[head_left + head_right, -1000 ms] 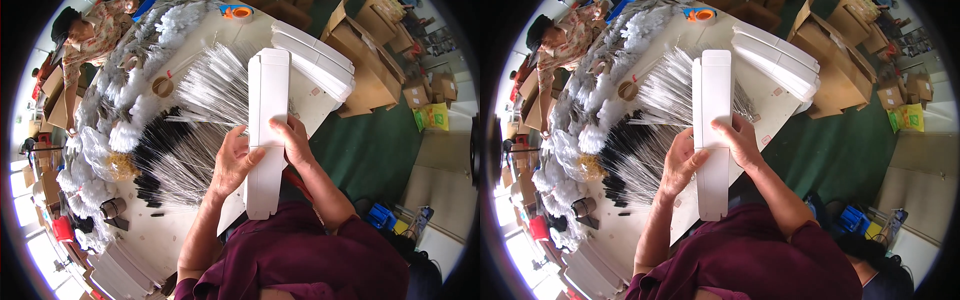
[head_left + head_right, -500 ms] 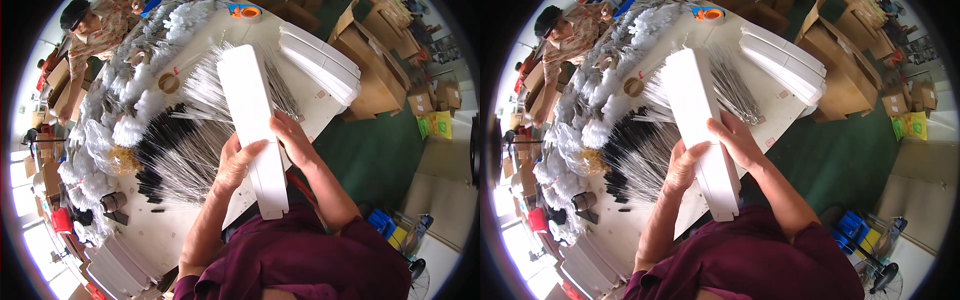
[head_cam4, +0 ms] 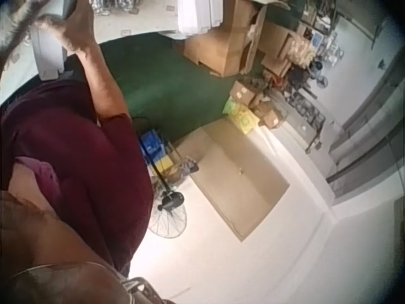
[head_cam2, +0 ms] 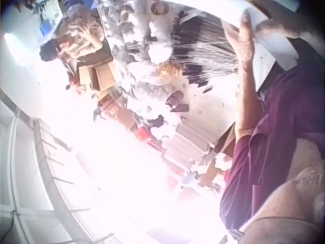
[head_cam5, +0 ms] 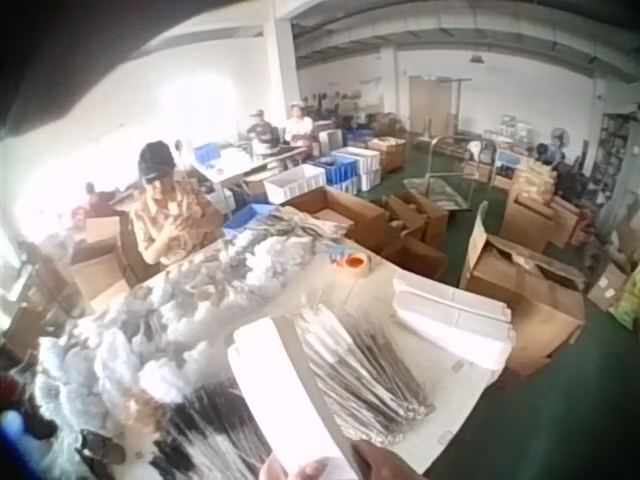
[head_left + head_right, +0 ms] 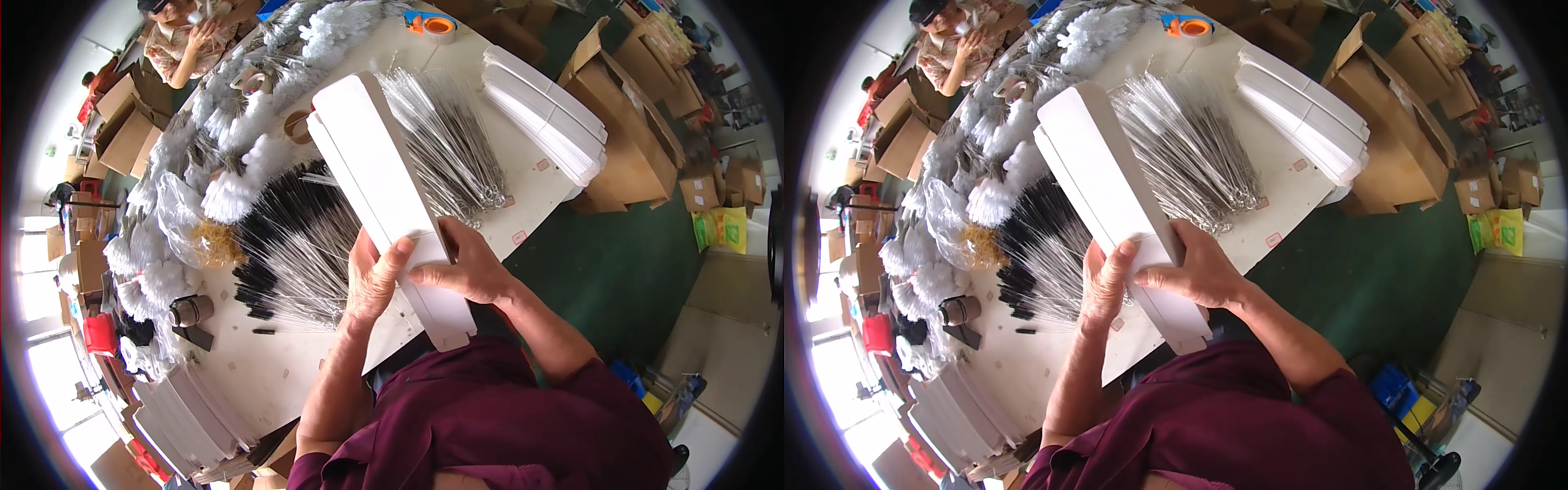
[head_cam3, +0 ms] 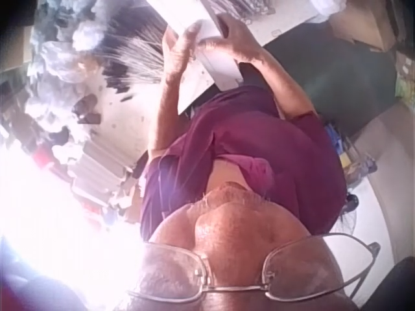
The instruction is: Packaging brushes into white cardboard boxes.
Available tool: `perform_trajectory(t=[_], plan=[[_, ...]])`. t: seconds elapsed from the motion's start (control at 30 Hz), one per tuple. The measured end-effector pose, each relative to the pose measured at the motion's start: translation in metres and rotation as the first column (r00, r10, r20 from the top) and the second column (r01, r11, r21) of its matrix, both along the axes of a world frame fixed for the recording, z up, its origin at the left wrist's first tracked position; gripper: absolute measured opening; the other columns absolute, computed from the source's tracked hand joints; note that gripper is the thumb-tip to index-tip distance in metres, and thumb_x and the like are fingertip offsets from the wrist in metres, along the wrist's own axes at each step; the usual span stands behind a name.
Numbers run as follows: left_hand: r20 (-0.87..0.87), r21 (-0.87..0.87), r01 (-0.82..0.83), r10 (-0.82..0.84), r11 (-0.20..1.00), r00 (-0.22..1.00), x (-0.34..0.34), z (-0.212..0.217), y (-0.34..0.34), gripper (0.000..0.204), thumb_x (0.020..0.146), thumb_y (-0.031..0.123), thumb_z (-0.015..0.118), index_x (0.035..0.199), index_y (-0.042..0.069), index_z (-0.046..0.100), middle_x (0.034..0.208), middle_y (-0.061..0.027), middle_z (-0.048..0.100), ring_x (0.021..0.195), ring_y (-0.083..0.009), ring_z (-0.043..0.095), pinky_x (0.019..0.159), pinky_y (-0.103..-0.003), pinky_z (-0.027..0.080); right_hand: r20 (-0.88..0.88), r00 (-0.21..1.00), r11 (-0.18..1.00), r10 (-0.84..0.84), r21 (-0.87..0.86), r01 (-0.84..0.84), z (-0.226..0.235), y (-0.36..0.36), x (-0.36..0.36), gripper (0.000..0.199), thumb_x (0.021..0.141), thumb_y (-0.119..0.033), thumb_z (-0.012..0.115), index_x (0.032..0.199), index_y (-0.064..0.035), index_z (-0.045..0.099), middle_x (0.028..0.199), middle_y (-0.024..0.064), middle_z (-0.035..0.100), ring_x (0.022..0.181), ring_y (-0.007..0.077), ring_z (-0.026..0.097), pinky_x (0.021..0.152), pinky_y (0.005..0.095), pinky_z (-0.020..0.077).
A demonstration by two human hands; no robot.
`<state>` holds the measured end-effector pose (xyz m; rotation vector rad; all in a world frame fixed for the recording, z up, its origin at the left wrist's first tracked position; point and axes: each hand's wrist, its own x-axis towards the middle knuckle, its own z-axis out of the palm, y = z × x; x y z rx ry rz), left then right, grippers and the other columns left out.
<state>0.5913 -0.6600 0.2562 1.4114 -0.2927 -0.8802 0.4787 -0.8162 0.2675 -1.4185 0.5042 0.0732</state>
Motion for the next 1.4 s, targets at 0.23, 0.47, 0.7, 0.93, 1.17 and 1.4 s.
perform_trajectory(t=[0.23,0.47,0.7,0.93,1.17,1.4], plan=[[0.902,0.217,-0.343,-0.053,0.914,0.429,-0.016,0.017,0.017,0.067,0.067,0.027,0.098,0.116,0.001,0.061,0.098,-0.0090,0.069,0.088,-0.0237,0.069,0.080,-0.037,0.057,-0.035,0.999,0.957,0.019,-0.289,-0.028,0.003,-0.005,-0.011,0.078,0.069,-0.040,0.090,0.122,0.0076,0.057,0.110,0.0223,0.066,0.100,0.0318,0.067,0.090,0.0411,0.0526],[0.966,0.243,-0.251,-0.208,0.937,0.156,-0.011,0.022,0.023,0.041,0.076,0.012,0.089,0.108,0.004,0.064,0.088,-0.0083,0.067,0.071,-0.0228,0.067,0.061,-0.035,0.055,-0.127,0.992,0.913,-0.008,-0.405,-0.044,0.001,-0.002,-0.013,0.077,0.068,-0.039,0.089,0.120,0.0071,0.057,0.110,0.0216,0.067,0.099,0.0300,0.067,0.087,0.0406,0.0531],[0.946,0.315,-0.088,-0.306,0.945,0.104,-0.017,0.009,0.021,0.024,0.083,0.004,0.076,0.104,0.001,0.064,0.080,-0.0074,0.062,0.066,-0.0231,0.065,0.057,-0.035,0.054,-0.233,0.972,0.858,-0.018,-0.503,-0.104,-0.001,0.007,-0.007,0.073,0.072,-0.039,0.086,0.119,0.0074,0.054,0.110,0.0255,0.066,0.102,0.0389,0.068,0.090,0.0460,0.0538],[0.941,0.316,-0.066,-0.304,0.946,0.146,-0.006,0.005,0.019,0.019,0.077,0.002,0.074,0.083,0.008,0.057,0.070,-0.0040,0.055,0.057,-0.0208,0.061,0.051,-0.034,0.050,-0.235,0.972,0.840,-0.010,-0.530,-0.119,0.002,0.012,0.001,0.073,0.071,-0.039,0.087,0.118,0.0056,0.053,0.109,0.0258,0.066,0.101,0.0412,0.067,0.089,0.0470,0.0538],[0.971,0.236,-0.282,-0.219,0.930,0.093,0.029,0.008,0.042,0.020,0.073,-0.002,0.069,0.076,0.009,0.052,0.065,-0.0055,0.054,0.052,-0.0243,0.058,0.047,-0.036,0.048,-0.219,0.972,0.835,0.086,-0.516,-0.190,-0.002,0.025,-0.002,0.077,0.069,-0.037,0.087,0.124,0.0069,0.055,0.111,0.0272,0.066,0.103,0.0414,0.067,0.092,0.0466,0.0528],[0.989,0.146,-0.505,-0.104,0.851,0.109,0.068,0.006,0.079,0.016,0.077,0.001,0.068,0.078,0.008,0.053,0.068,-0.0077,0.056,0.053,-0.0276,0.059,0.049,-0.038,0.050,-0.241,0.944,0.807,0.227,-0.496,-0.321,-0.001,0.029,-0.004,0.081,0.070,-0.040,0.088,0.126,0.0080,0.055,0.112,0.0285,0.067,0.103,0.0420,0.068,0.092,0.0466,0.0525]])
